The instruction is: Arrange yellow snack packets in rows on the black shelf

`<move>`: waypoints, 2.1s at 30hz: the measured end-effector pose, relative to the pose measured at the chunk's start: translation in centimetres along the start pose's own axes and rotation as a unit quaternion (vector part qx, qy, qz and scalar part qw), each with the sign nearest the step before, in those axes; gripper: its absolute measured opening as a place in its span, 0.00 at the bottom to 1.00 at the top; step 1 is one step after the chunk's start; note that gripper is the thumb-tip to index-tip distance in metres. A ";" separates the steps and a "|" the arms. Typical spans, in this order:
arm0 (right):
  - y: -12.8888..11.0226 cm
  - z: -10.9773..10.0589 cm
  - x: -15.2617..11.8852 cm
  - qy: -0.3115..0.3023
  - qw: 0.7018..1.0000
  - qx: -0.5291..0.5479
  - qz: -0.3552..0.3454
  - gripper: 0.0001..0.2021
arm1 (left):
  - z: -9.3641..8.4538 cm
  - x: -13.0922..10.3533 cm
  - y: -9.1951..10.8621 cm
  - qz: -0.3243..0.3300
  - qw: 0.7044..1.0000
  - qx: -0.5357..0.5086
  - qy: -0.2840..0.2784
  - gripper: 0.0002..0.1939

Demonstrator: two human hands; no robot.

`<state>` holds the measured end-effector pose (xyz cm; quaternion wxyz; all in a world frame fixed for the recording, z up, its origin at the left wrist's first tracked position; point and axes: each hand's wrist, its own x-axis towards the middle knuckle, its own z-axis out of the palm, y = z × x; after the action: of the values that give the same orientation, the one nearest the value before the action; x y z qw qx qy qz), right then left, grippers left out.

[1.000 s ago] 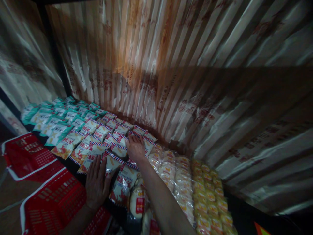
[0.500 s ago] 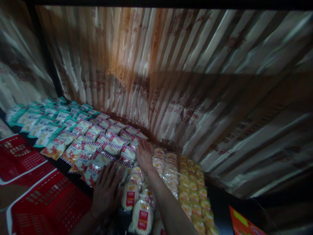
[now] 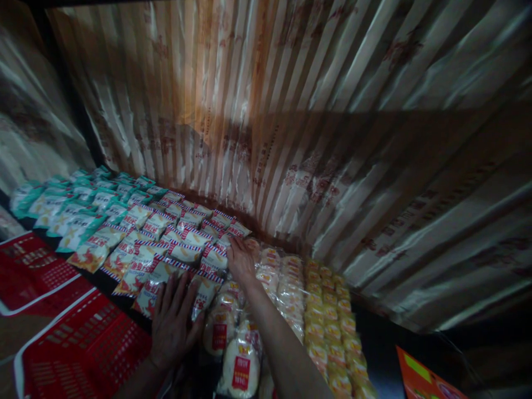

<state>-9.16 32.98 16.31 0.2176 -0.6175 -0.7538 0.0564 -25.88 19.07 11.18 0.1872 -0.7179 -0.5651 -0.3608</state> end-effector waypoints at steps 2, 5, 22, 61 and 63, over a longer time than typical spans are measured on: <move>0.0 0.0 0.0 0.002 1.000 -0.006 -0.004 0.21 | 0.0 0.1 0.0 0.001 1.000 -0.002 -0.003 0.39; 0.1 0.2 0.1 0.005 1.000 -0.014 -0.007 0.21 | 0.0 0.1 -0.1 0.002 1.000 -0.010 -0.008 0.39; -4.8 -0.1 -4.4 0.076 0.985 0.011 -0.157 0.21 | 0.2 -0.6 -0.6 -0.041 0.997 -0.037 0.046 0.34; -10.0 1.0 -9.4 0.040 0.977 0.048 -0.204 0.22 | -0.2 0.1 -5.4 -0.232 0.956 -0.090 0.155 0.25; -10.2 1.2 -10.5 0.043 0.976 0.043 -0.209 0.23 | -0.1 -0.2 -8.0 -0.282 0.940 -0.089 0.168 0.24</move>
<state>-17.40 20.84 16.16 0.2832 -0.4382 -0.8530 0.0152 -33.49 21.22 9.95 0.1055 -0.4718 -0.6705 -0.5628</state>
